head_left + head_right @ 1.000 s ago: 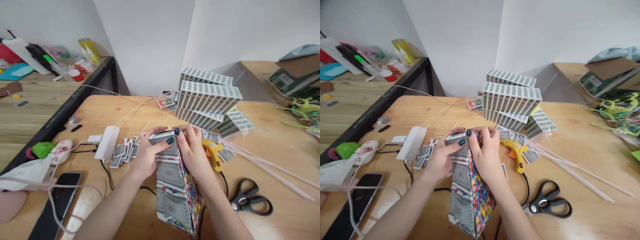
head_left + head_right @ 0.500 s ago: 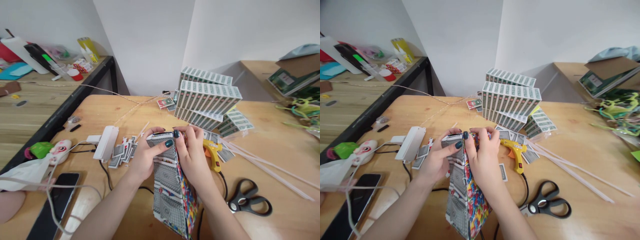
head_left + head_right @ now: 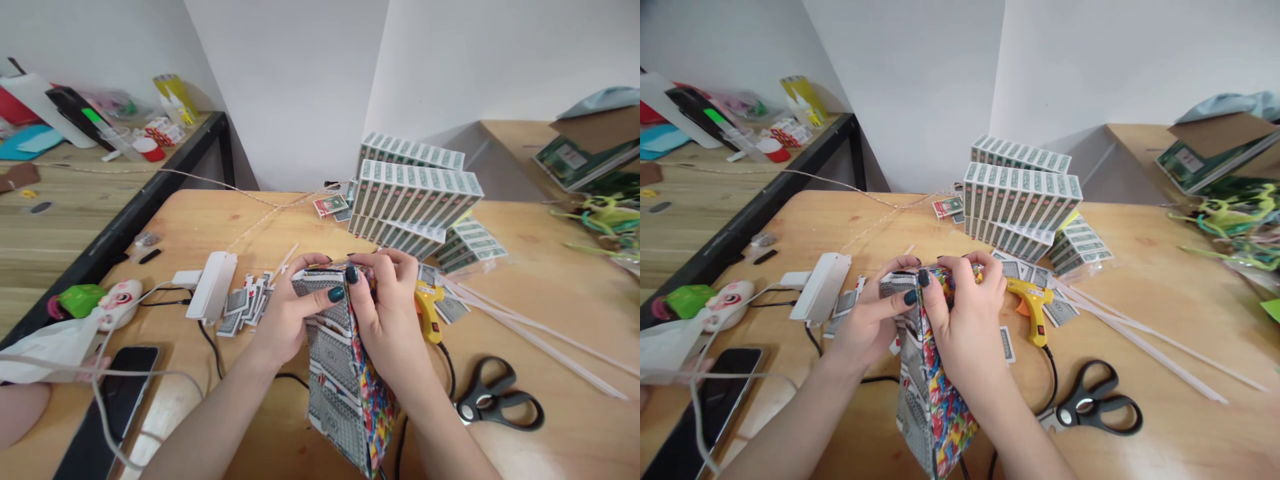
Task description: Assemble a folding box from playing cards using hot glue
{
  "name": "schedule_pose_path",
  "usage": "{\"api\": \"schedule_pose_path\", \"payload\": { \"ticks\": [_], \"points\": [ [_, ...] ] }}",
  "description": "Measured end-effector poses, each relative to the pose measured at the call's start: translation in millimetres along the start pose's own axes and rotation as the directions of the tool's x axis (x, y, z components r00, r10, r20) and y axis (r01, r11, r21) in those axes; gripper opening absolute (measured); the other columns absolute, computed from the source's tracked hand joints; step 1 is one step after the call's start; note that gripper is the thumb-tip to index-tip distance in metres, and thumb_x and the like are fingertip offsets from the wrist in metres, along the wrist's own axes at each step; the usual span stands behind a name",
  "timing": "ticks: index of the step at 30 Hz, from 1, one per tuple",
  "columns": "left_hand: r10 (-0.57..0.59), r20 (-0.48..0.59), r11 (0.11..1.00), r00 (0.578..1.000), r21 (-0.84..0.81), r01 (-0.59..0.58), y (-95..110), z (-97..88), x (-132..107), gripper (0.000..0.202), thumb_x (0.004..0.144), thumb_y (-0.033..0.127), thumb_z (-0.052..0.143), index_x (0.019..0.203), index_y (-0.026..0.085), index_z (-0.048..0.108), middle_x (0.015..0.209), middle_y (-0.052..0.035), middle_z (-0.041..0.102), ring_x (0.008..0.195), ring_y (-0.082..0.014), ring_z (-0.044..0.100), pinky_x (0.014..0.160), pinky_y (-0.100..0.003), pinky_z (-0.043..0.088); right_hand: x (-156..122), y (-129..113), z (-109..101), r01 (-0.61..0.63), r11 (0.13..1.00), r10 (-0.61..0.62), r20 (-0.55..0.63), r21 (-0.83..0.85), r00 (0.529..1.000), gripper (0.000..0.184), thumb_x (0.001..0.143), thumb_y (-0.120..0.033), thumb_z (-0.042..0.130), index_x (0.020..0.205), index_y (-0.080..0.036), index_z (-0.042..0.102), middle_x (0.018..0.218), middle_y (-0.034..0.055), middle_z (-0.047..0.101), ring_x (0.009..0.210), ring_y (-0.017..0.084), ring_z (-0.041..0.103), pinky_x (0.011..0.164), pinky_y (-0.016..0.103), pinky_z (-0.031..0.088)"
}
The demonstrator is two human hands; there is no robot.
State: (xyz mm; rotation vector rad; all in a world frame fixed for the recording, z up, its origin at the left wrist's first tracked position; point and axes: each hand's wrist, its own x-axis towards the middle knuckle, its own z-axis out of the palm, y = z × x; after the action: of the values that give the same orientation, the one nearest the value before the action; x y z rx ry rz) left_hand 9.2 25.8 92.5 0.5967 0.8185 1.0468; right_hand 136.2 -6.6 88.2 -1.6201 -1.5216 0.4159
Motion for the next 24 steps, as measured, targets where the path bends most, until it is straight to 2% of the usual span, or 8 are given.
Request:
{"api": "schedule_pose_path", "payload": {
  "ticks": [16, 24],
  "points": [
    [-0.033, -0.008, 0.999, 0.999, -0.028, 0.033, -3.5, -1.1, 1.5, 0.048, 0.051, 0.016, 0.087, 0.091, 0.018, 0.06, 0.075, 0.0025, 0.072, 0.065, -0.0099, 0.064, 0.058, -0.018, 0.046, -0.3, -2.6, -0.3, -0.013, 1.0, 0.012, -0.03, -0.026, 0.999, 0.035, 0.093, -0.049, 0.04, 0.108, -0.023, 0.057, 0.113, 0.0107, 0.04, 0.108, 0.027, 0.045, 0.092, 0.053, 0.041],
    [0.002, -0.031, 1.0, 1.0, 0.012, -0.002, -3.1, 0.4, 1.3, 0.051, 0.049, 0.019, 0.09, 0.091, 0.018, 0.06, 0.076, 0.0031, 0.071, 0.065, -0.0091, 0.064, 0.065, -0.02, 0.048, -0.4, -1.6, 2.3, -0.021, 1.0, 0.021, -0.019, -0.012, 1.0, 0.034, 0.093, -0.048, 0.038, 0.108, -0.023, 0.056, 0.111, 0.0103, 0.041, 0.11, 0.027, 0.045, 0.093, 0.053, 0.04]
  ]
}}
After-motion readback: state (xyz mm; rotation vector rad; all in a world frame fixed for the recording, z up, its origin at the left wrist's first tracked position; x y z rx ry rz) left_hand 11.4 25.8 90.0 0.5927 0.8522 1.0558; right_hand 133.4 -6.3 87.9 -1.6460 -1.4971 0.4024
